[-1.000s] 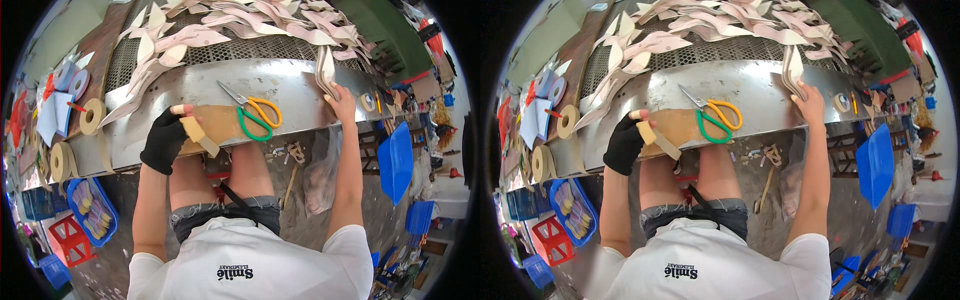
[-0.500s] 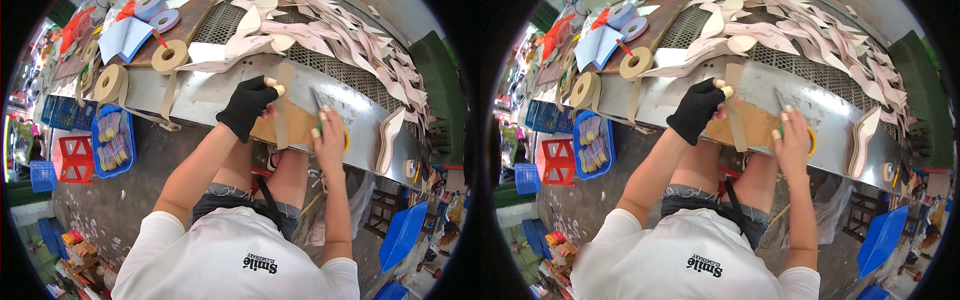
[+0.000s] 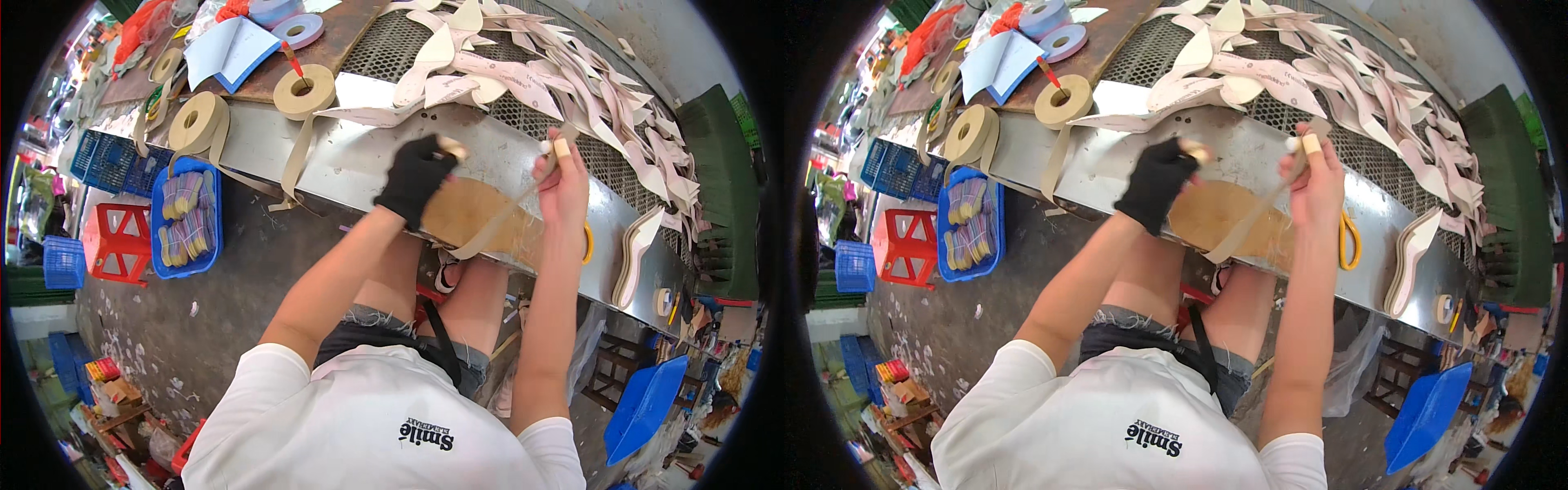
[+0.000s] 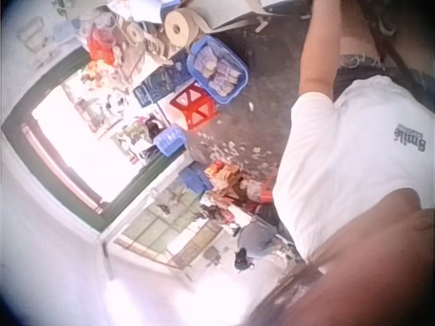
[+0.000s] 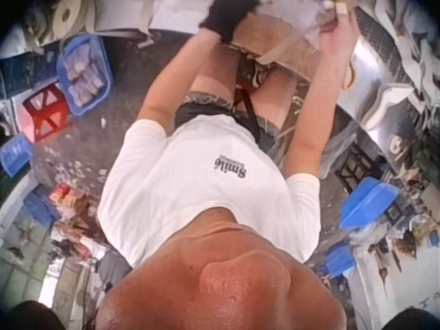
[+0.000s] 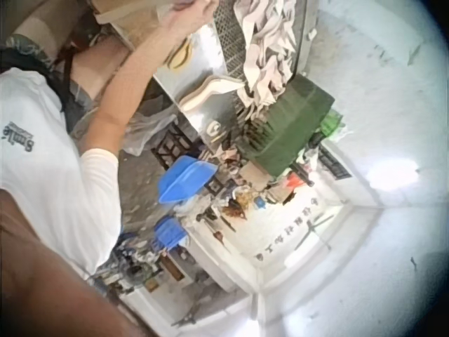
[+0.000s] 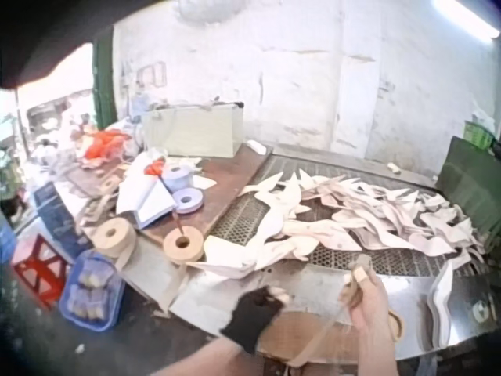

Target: Applying adhesive tape to the perimeter of shoe insoles and cutting the excess tape using scissors.

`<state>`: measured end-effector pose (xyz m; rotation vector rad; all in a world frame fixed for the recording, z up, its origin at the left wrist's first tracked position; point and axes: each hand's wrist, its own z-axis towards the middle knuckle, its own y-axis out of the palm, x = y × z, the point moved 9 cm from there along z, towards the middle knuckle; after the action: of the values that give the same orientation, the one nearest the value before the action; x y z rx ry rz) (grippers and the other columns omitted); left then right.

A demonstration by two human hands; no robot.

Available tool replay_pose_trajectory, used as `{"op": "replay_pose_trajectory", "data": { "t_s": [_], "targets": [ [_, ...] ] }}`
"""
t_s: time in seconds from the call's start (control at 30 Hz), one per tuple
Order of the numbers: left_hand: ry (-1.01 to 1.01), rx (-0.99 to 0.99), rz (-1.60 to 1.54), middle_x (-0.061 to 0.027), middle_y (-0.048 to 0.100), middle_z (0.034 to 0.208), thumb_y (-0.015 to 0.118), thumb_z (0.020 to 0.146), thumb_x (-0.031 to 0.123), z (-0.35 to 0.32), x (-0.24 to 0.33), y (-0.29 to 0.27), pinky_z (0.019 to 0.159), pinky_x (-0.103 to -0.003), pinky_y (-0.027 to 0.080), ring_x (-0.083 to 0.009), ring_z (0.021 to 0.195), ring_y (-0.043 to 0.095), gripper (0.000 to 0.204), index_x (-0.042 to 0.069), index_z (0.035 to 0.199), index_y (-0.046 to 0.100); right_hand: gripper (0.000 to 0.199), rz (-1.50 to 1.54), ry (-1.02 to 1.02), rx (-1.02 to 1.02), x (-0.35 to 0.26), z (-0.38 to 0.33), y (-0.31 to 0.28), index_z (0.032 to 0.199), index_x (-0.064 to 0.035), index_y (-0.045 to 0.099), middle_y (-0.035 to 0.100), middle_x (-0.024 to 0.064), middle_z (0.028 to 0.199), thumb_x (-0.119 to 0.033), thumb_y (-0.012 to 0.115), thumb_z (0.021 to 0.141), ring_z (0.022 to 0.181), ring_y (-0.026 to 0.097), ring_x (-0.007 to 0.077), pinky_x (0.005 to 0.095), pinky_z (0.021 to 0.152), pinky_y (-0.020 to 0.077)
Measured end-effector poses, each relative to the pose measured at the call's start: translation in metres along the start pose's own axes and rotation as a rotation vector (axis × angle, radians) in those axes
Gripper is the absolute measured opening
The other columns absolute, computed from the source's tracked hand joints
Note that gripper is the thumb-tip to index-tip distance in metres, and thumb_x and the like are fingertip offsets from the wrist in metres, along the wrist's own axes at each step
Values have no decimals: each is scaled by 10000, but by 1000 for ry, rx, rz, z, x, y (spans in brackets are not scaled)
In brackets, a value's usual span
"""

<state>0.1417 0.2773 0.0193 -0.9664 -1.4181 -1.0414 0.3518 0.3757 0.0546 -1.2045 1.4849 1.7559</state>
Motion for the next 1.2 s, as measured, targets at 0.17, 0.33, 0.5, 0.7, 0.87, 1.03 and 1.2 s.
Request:
{"op": "replay_pose_trajectory", "data": {
  "t_s": [0.17, 0.33, 0.5, 0.7, 0.87, 1.03, 1.2],
  "targets": [
    [4, 224, 192, -37, 665, 818, 663, 828, 115, 5, 5, -75, 541, -229, 465, -73, 583, 569, 159, 68, 979, 672, 266, -839, -30, 16, 18, 48, 18, 1091, -69, 654, 627, 56, 821, -163, 639, 842, 619, 588, 148, 320, 580, 470],
    [498, 245, 426, -53, 614, 1132, 656, 752, 27, -3, 64, -61, 652, -251, 493, -153, 757, 619, 340, 58, 1088, 615, 228, -1566, -671, -76, 24, 47, 96, 971, -56, 663, 587, 92, 849, -170, 684, 774, 693, 614, 253, 380, 633, 476],
    [541, 288, 738, -102, 573, 1097, 648, 763, 52, 7, 61, -54, 690, -345, 518, -247, 779, 637, 333, 49, 1090, 585, 173, -1551, -737, -103, 11, 59, 108, 889, -61, 655, 559, 81, 847, -183, 688, 771, 750, 609, 284, 394, 671, 480],
    [662, 308, 783, -108, 569, 1069, 647, 755, 73, 16, 65, -66, 705, -383, 516, -301, 816, 627, 290, 45, 1039, 593, 112, -1356, -758, -89, 0, 56, 109, 854, -53, 638, 547, 77, 791, -146, 657, 793, 687, 588, 258, 359, 637, 469],
    [721, 309, 902, -67, 594, 1007, 649, 766, 37, 27, 58, -67, 650, -325, 501, -240, 733, 617, 244, 68, 1005, 611, 76, -826, -294, 145, -5, 92, 17, 879, -52, 633, 545, 19, 683, -122, 624, 851, 613, 543, 121, 262, 578, 428],
    [585, 230, 742, -39, 617, 1028, 674, 787, 83, 30, 63, -66, 645, -283, 491, -156, 722, 608, 347, 79, 1128, 611, 119, -726, -99, -195, -38, 43, 28, 842, -11, 644, 520, -16, 640, -129, 630, 840, 571, 492, 66, 232, 511, 375],
    [202, -188, -60, -29, 643, 948, 785, 744, 279, 10, 72, -18, 733, -252, 483, -83, 783, 559, 532, 34, 1176, 594, 102, -1072, 237, -579, -8, -43, 47, 838, -18, 660, 510, -22, 647, -116, 631, 828, 571, 483, 47, 232, 499, 367]
  ]
}}
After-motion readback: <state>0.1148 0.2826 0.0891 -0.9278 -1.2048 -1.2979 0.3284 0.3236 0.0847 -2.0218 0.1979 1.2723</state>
